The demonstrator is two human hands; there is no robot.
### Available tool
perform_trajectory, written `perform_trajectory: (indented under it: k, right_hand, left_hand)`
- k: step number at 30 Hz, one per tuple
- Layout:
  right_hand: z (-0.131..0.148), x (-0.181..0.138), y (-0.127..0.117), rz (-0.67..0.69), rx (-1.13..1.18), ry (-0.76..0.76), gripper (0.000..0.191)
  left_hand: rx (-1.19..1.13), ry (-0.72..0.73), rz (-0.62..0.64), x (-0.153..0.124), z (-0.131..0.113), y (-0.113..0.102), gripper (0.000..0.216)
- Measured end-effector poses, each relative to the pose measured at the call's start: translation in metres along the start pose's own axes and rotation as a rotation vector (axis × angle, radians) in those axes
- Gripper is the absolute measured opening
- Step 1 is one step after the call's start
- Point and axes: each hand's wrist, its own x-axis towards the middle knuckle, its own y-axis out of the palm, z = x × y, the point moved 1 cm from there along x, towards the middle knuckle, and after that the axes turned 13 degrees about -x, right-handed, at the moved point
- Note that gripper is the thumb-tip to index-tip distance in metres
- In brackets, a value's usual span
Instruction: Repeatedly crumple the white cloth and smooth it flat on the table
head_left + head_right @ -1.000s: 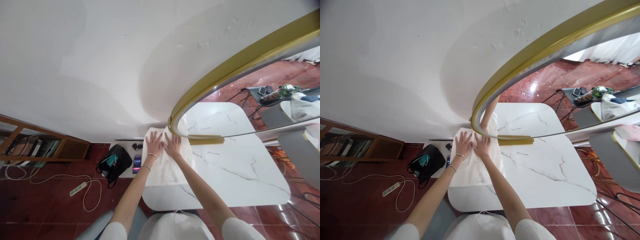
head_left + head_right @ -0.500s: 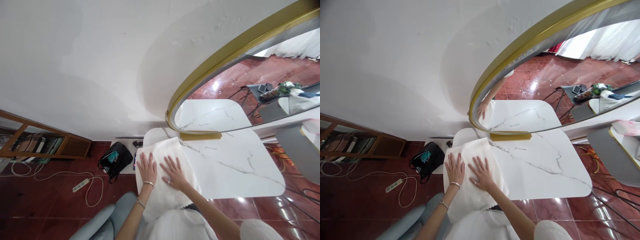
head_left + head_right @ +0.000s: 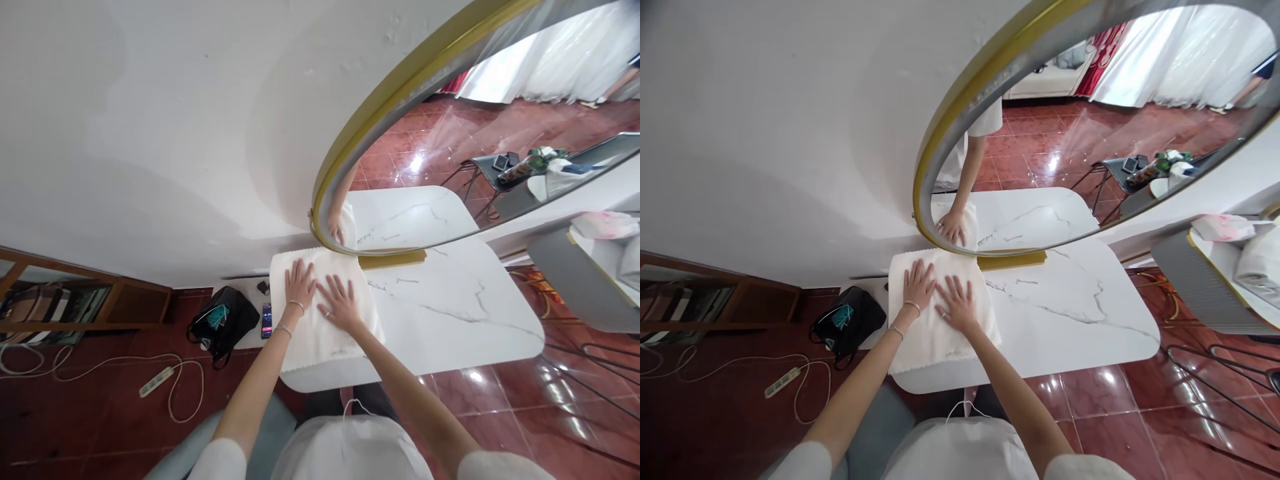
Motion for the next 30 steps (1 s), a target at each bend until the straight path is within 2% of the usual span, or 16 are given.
perform_trajectory:
  k: [2,4,6,8,12,14,16,18,22,26,30]
  right_hand:
    - [-0.008,0.023,0.004,-0.006,0.029,0.026,0.057]
    - [-0.009,0.034,0.006,-0.016,0.063,0.074,0.055]
    - [-0.001,0.032,0.006,-0.038,0.096,0.111,0.053]
    - [0.013,0.018,0.007,-0.066,0.134,0.085,0.046]
    - [0.044,-0.029,0.006,-0.095,0.231,-0.164,0.039]
    - [0.051,-0.054,0.002,-0.093,0.266,-0.306,0.039]
    - [0.048,-0.077,-0.006,-0.076,0.27,-0.378,0.039]
    - [0.036,-0.096,-0.017,-0.044,0.244,-0.395,0.043]
    - [-0.004,-0.128,-0.03,0.007,0.121,-0.329,0.06]
    - [-0.045,-0.148,-0.024,0.012,-0.015,-0.052,0.065]
    - [-0.077,-0.145,-0.013,-0.037,-0.067,0.314,0.067]
  left_hand:
    - [-0.012,-0.02,0.003,0.015,0.005,-0.003,0.05]
    - [-0.017,-0.034,-0.032,0.006,0.009,-0.005,0.05]
    - [-0.009,-0.043,-0.09,-0.025,0.012,-0.006,0.051]
    - [0.007,-0.056,-0.143,-0.069,0.014,-0.008,0.052]
    - [0.034,-0.107,-0.204,-0.157,0.01,-0.004,0.052]
    - [0.047,-0.13,-0.249,-0.185,0.003,0.002,0.052]
    - [0.064,-0.141,-0.286,-0.2,-0.006,0.009,0.053]
    - [0.071,-0.117,-0.279,-0.204,-0.019,0.016,0.058]
    - [0.039,-0.008,-0.162,-0.193,-0.05,0.026,0.069]
    - [0.01,0.059,-0.08,-0.16,-0.083,0.043,0.074]
    - [-0.037,0.107,-0.025,-0.125,-0.116,0.064,0.069]
